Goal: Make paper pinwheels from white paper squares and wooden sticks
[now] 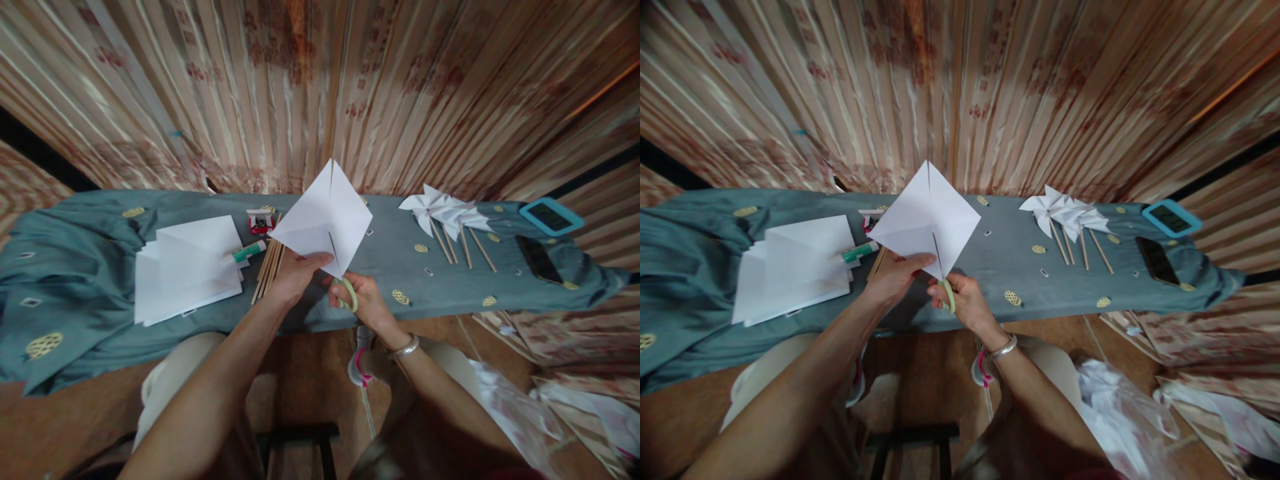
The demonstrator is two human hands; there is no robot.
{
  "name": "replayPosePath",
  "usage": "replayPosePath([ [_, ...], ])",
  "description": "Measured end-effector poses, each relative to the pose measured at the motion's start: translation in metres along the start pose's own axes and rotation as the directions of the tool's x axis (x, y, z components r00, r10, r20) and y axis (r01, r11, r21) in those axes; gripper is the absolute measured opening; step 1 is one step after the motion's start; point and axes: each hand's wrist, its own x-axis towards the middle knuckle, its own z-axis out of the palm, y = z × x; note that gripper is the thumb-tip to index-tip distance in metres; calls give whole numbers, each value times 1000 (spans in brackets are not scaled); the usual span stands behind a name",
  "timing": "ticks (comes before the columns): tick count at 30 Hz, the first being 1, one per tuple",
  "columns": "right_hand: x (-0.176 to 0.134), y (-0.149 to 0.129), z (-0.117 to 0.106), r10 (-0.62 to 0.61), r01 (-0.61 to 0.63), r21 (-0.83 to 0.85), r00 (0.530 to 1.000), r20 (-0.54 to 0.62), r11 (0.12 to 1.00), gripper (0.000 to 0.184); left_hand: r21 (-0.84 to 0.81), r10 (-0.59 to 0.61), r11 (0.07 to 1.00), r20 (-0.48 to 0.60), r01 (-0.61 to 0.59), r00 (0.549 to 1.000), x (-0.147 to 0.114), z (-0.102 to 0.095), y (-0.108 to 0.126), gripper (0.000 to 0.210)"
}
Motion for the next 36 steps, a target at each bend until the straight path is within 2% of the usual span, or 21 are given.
replayPosePath([
  [3,-1,0,-1,-14,15,-30,999,40,999,48,-16,6,1000,17,-6,1000,1,-1,-2,28],
  [10,-9,-2,-5,-20,54,-120,963,268,991,52,-84,14,996,-55,-19,998,9,-10,9,35],
  [15,-16,-5,-34,65,-4,-145,905,421,989,55,-123,53,990,-128,-69,990,15,-19,21,41],
  [17,-18,-8,-49,55,-6,-114,901,430,994,57,-121,55,990,-134,-72,989,15,-22,22,42],
  [19,-17,-10,-62,-25,47,-74,963,269,996,57,-104,33,994,-105,-44,994,13,-23,19,39],
  [20,-15,-11,-68,-71,79,-60,990,124,995,54,-90,15,996,-80,-22,997,12,-23,17,37],
  [21,-12,-10,-73,-115,113,-54,993,-36,992,51,-74,-9,997,-49,6,999,9,-23,15,33],
  [23,-4,-8,-81,-186,173,-69,930,-316,982,46,-40,-58,997,16,59,998,4,-21,9,28],
  [25,3,-6,-86,-232,209,-101,865,-444,973,48,-15,-102,995,58,103,993,-2,-19,5,27],
  [27,9,-5,-90,-253,220,-123,849,-465,968,50,8,-158,987,88,158,984,-9,-17,2,28],
  [31,11,-7,-89,-227,200,-107,875,-427,974,41,85,-274,961,127,265,953,-20,-15,-1,25],
  [36,8,-10,-80,-108,125,41,952,-285,991,34,115,-317,946,138,302,938,-23,-16,-3,19],
])
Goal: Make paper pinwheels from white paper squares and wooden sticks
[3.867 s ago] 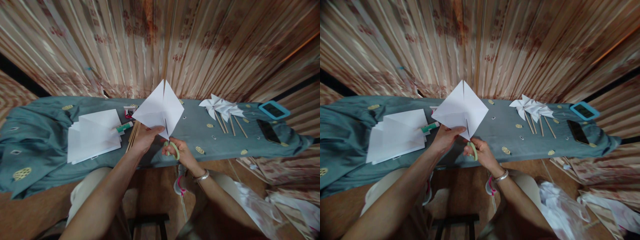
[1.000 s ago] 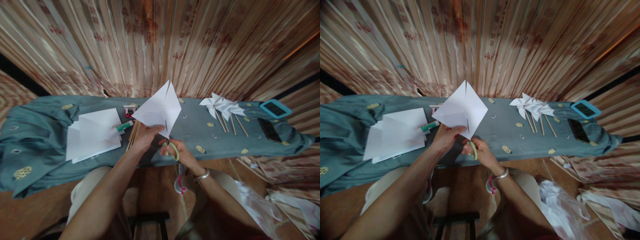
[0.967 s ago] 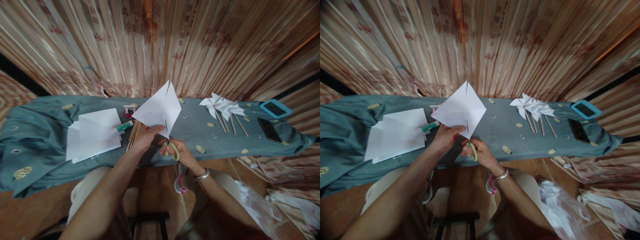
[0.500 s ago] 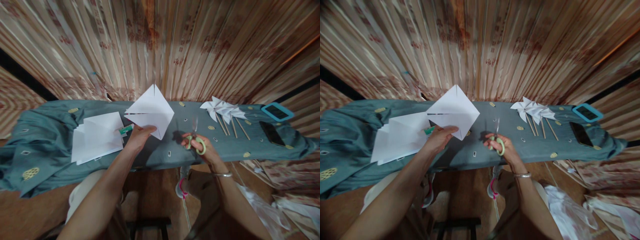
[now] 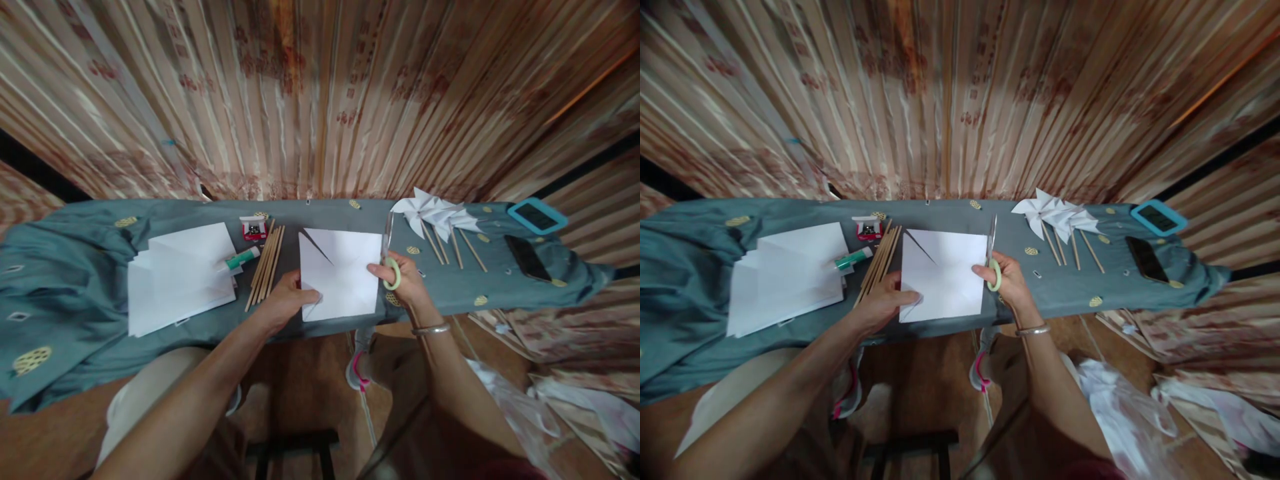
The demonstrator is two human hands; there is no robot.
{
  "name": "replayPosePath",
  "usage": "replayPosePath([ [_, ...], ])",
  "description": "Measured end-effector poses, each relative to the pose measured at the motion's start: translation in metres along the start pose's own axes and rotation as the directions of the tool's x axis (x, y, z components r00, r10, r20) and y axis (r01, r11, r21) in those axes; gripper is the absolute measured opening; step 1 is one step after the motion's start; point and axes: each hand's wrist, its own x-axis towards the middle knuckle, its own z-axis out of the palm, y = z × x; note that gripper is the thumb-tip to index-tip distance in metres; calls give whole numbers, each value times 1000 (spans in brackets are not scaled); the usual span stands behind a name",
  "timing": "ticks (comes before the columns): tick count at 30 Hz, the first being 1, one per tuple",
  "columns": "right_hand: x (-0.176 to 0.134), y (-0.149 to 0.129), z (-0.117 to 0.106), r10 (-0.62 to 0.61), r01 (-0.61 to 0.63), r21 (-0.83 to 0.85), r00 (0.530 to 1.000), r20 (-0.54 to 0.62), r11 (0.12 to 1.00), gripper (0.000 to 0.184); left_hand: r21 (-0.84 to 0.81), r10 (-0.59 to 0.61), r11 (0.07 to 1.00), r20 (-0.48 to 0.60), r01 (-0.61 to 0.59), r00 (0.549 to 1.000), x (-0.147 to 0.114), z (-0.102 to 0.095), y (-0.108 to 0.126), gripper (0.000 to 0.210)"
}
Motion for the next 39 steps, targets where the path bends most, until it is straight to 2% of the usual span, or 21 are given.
replayPosePath([
  [2,0,1,4,15,-16,58,1000,13,998,34,-68,5,998,16,-4,1000,0,-1,1,19],
  [7,9,11,18,-66,102,173,978,-200,980,34,-284,66,959,126,-28,990,-1,-3,5,35],
  [10,12,13,29,-99,146,169,961,-259,975,34,-238,102,970,173,-58,980,-3,2,2,45],
  [12,11,12,38,-103,147,151,959,-264,978,34,-177,82,983,138,-56,987,-3,9,-3,45],
  [16,8,6,54,-94,117,145,983,-156,983,37,-221,25,975,-20,-29,999,0,21,-12,47],
  [19,6,3,60,-105,118,121,989,-106,986,38,-248,86,961,-165,-126,982,7,20,-15,58],
  [23,2,4,60,-139,138,-16,989,-49,990,43,-140,287,932,-284,-336,915,23,4,-9,55],
  [26,-6,8,59,-112,128,-113,984,137,985,49,-32,374,910,-370,-414,850,33,-11,3,55],
  [29,-16,12,62,-33,104,-191,938,345,976,52,9,437,874,-451,-485,779,37,-21,15,54],
  [32,-25,14,68,70,59,-237,861,503,970,54,45,453,867,-489,-497,746,35,-24,23,52],
  [35,-30,14,74,110,32,-229,808,579,973,56,67,462,864,-501,-499,732,33,-23,24,52],
  [39,-30,13,78,130,31,-245,780,612,969,60,87,490,853,-472,-514,733,35,-21,21,49],
])
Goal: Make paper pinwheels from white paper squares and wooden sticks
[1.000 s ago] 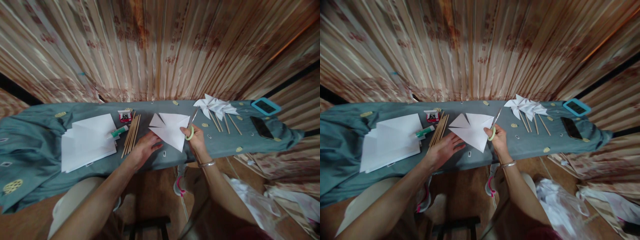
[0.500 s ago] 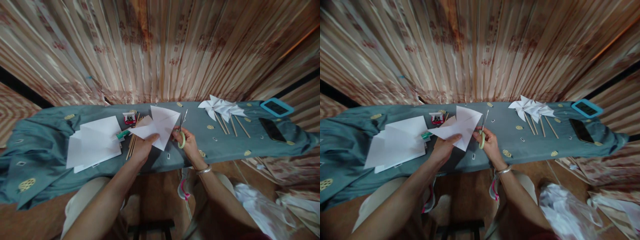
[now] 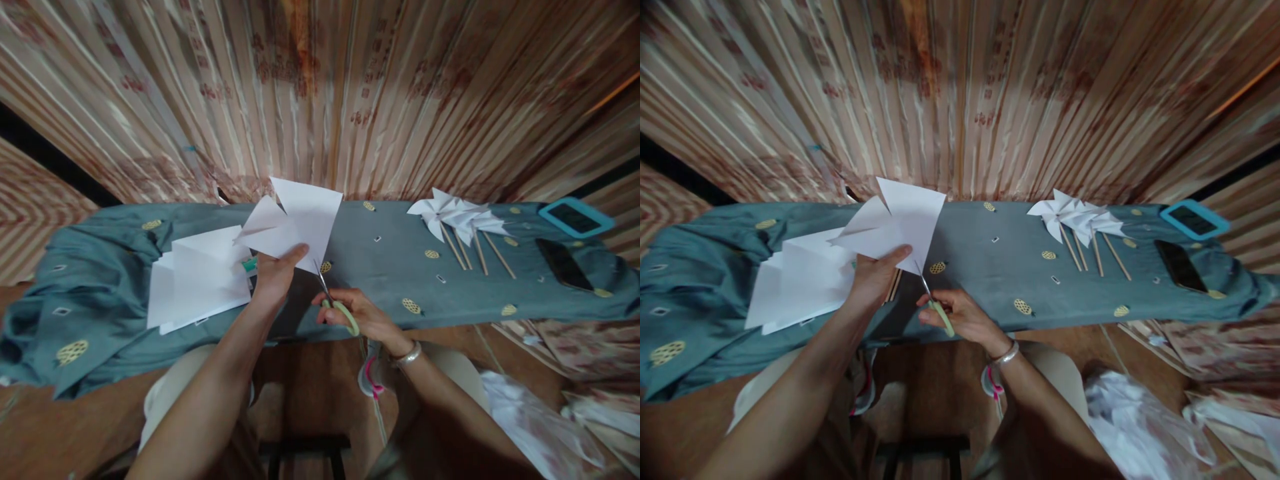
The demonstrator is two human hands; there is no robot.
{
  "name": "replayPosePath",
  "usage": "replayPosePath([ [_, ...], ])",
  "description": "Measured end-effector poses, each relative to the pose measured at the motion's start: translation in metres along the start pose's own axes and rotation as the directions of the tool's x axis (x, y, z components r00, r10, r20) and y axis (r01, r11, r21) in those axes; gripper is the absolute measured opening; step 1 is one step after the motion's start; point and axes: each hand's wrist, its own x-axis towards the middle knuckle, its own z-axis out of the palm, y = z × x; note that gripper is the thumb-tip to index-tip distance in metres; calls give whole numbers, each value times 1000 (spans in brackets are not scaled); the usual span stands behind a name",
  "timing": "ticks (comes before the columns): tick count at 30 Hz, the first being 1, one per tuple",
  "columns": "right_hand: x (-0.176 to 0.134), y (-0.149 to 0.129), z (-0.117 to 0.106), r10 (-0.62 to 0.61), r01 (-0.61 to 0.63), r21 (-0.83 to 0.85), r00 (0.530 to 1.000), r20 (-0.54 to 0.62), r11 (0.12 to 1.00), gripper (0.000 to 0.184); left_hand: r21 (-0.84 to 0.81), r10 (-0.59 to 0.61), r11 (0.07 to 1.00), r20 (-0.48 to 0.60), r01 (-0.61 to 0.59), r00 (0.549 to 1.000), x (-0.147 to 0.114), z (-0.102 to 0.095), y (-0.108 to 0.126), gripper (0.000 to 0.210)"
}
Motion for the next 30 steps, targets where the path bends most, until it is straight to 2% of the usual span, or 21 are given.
replayPosePath([
  [6,3,6,-3,-3,3,55,1000,-8,998,60,7,-27,1000,18,27,999,-1,0,-3,54],
  [11,3,6,-4,1,-1,75,1000,-2,997,59,39,-39,998,31,38,999,-5,1,0,49],
  [26,2,4,-4,-17,19,79,1000,-17,997,55,32,5,999,73,-8,997,-4,3,-6,44],
  [30,2,4,-4,-17,18,82,1000,-18,996,55,40,22,999,86,-26,996,-4,1,-7,35],
])
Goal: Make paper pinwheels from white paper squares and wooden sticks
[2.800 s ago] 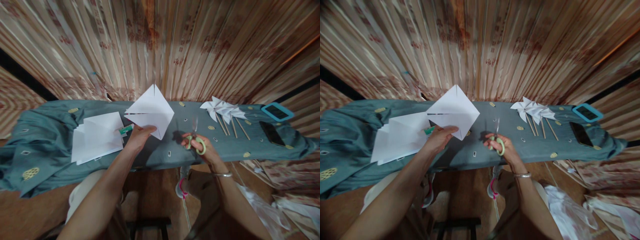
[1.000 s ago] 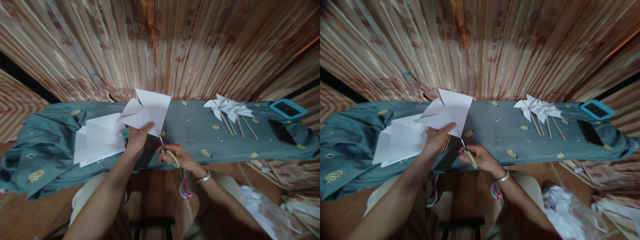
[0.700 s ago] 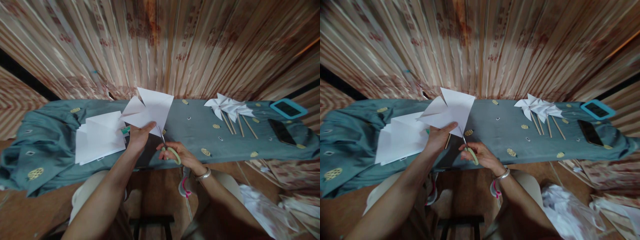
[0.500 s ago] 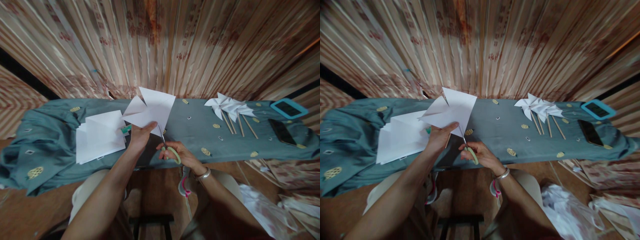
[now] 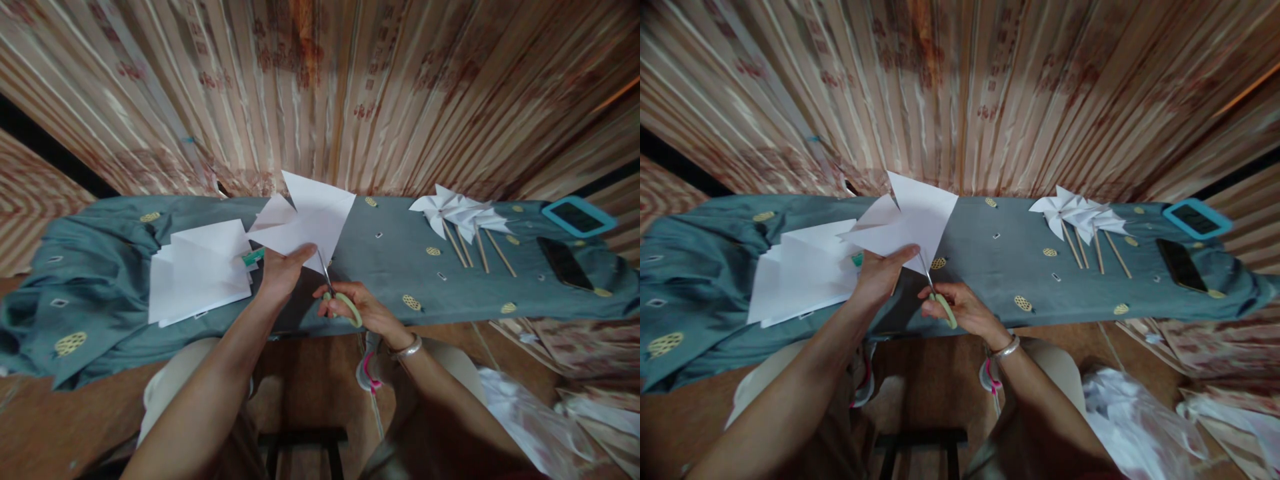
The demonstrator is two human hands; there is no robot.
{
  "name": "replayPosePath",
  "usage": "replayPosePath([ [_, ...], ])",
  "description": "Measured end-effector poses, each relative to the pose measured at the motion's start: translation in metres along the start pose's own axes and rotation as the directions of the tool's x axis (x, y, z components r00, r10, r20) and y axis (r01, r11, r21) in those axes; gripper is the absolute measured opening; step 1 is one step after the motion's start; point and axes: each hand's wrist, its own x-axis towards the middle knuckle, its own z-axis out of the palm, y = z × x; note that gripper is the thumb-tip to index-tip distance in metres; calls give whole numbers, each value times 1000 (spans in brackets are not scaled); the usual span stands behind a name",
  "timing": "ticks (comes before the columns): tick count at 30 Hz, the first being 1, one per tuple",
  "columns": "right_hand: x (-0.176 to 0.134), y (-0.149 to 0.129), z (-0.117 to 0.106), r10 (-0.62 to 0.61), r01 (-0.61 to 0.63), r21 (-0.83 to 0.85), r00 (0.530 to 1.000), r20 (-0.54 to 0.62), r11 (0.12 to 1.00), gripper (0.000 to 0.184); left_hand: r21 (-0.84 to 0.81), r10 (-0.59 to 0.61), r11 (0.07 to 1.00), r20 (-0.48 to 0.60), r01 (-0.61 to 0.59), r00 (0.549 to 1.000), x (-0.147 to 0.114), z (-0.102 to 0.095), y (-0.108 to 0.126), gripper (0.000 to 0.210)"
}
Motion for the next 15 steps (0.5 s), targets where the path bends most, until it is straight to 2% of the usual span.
replayPosePath([
  [4,0,-1,0,3,-4,-16,1000,-9,1000,56,21,-9,1000,44,8,999,-1,-2,2,24],
  [11,0,-4,-2,18,-18,7,1000,-13,1000,56,179,-55,983,86,38,995,-8,-2,14,10],
  [15,0,-4,-3,31,-31,26,999,-13,999,55,214,-53,976,113,27,992,-8,-2,15,7],
])
